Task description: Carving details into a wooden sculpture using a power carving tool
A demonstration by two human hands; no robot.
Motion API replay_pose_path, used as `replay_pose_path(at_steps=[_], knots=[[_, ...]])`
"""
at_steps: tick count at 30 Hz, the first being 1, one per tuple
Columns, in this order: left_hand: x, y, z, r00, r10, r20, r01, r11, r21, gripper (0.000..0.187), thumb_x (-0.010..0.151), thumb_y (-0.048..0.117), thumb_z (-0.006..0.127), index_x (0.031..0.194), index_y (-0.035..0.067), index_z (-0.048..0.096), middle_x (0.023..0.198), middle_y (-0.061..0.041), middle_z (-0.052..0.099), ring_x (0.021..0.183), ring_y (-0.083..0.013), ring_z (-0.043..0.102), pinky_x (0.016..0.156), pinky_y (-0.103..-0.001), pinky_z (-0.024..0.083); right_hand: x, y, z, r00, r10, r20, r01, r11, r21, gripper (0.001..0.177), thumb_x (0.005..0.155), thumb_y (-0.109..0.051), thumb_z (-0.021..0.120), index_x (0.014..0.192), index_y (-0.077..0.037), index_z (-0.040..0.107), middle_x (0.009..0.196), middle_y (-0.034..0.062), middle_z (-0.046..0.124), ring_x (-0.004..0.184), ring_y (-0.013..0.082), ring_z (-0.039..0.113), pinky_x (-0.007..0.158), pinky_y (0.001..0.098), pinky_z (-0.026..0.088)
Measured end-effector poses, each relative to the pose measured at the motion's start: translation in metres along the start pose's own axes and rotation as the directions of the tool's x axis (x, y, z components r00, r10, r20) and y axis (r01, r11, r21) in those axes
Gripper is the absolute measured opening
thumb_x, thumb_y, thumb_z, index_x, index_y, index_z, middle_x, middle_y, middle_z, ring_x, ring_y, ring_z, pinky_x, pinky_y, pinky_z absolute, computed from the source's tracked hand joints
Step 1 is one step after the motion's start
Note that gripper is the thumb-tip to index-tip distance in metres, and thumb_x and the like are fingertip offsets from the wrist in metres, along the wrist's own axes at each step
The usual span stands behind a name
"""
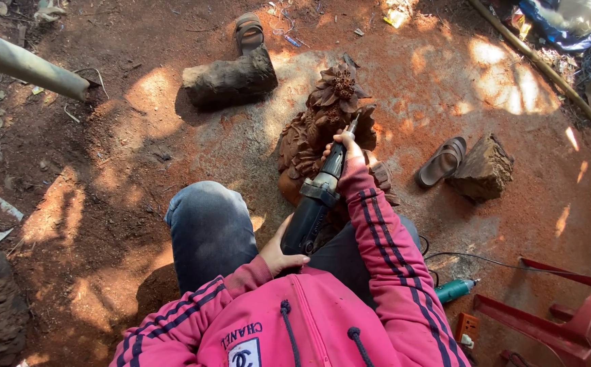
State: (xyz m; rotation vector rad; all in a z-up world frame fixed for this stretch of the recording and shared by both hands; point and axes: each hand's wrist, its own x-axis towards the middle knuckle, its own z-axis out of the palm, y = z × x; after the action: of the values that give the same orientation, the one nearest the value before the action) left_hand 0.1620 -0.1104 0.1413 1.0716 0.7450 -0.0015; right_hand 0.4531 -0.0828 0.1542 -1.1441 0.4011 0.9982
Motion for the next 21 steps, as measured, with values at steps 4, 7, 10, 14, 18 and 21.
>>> replay_pose_path(at_steps=[4,7,10,14,18,21], knots=[[0.000,0.000,0.002,1.000,0.017,0.008,-0.017,1.000,-0.005,0.128,0.051,0.018,0.101,0.159,0.028,0.033,0.151,-0.021,0.049,0.137,-0.0311,0.050,0.115,-0.040,0.042,0.056,0.024,-0.033,1.000,0.019,0.002,-0.019,1.000,0.005,0.029,0.076,-0.017,0.075,0.095,-0.006,0.057,0.077,0.0125,0.067,0.061,0.0209,0.070,0.058,0.0363,0.064],[-0.007,0.007,0.006,1.000,-0.003,0.007,0.003,1.000,0.012,0.127,0.051,0.020,0.102,0.158,0.029,0.034,0.147,-0.023,0.051,0.130,-0.0330,0.056,0.107,-0.039,0.050,0.065,0.030,-0.039,1.000,-0.011,0.017,0.012,1.000,-0.005,0.034,0.078,-0.015,0.076,0.104,-0.010,0.055,0.078,0.0148,0.066,0.061,0.0250,0.071,0.057,0.0395,0.064],[-0.018,0.015,0.011,0.999,-0.029,0.012,0.029,0.999,0.023,0.127,0.052,0.019,0.101,0.158,0.029,0.033,0.146,-0.025,0.052,0.125,-0.0352,0.060,0.100,-0.040,0.056,0.061,0.030,-0.038,0.999,-0.042,0.030,0.043,0.998,-0.037,0.041,0.078,-0.015,0.077,0.113,-0.013,0.055,0.078,0.0156,0.065,0.062,0.0266,0.071,0.058,0.0415,0.065],[-0.014,-0.008,0.007,0.997,-0.071,0.002,0.071,0.993,-0.098,0.127,0.052,0.010,0.100,0.158,0.031,0.034,0.140,-0.025,0.056,0.107,-0.0332,0.068,0.078,-0.036,0.065,0.051,0.027,-0.034,0.998,-0.051,0.038,0.052,0.998,-0.044,0.042,0.079,-0.013,0.078,0.111,-0.014,0.051,0.077,0.0175,0.066,0.061,0.0277,0.070,0.058,0.0434,0.065],[-0.017,-0.003,0.006,0.997,-0.081,0.000,0.079,0.975,-0.209,0.127,0.053,0.000,0.099,0.158,0.027,0.033,0.134,-0.027,0.057,0.090,-0.0339,0.073,0.064,-0.036,0.068,0.020,0.016,-0.018,0.999,-0.033,0.042,0.034,0.999,-0.031,0.046,0.080,-0.012,0.077,0.118,-0.017,0.051,0.076,0.0181,0.064,0.061,0.0282,0.069,0.057,0.0417,0.063],[-0.022,0.016,0.014,0.998,-0.054,-0.015,0.052,0.994,-0.093,0.127,0.049,0.012,0.102,0.157,0.028,0.036,0.140,-0.025,0.055,0.109,-0.0323,0.067,0.082,-0.039,0.065,0.028,0.014,-0.021,0.999,-0.040,0.021,0.040,0.999,-0.013,0.054,0.078,-0.012,0.077,0.126,-0.018,0.052,0.077,0.0177,0.065,0.062,0.0274,0.071,0.057,0.0409,0.064]])
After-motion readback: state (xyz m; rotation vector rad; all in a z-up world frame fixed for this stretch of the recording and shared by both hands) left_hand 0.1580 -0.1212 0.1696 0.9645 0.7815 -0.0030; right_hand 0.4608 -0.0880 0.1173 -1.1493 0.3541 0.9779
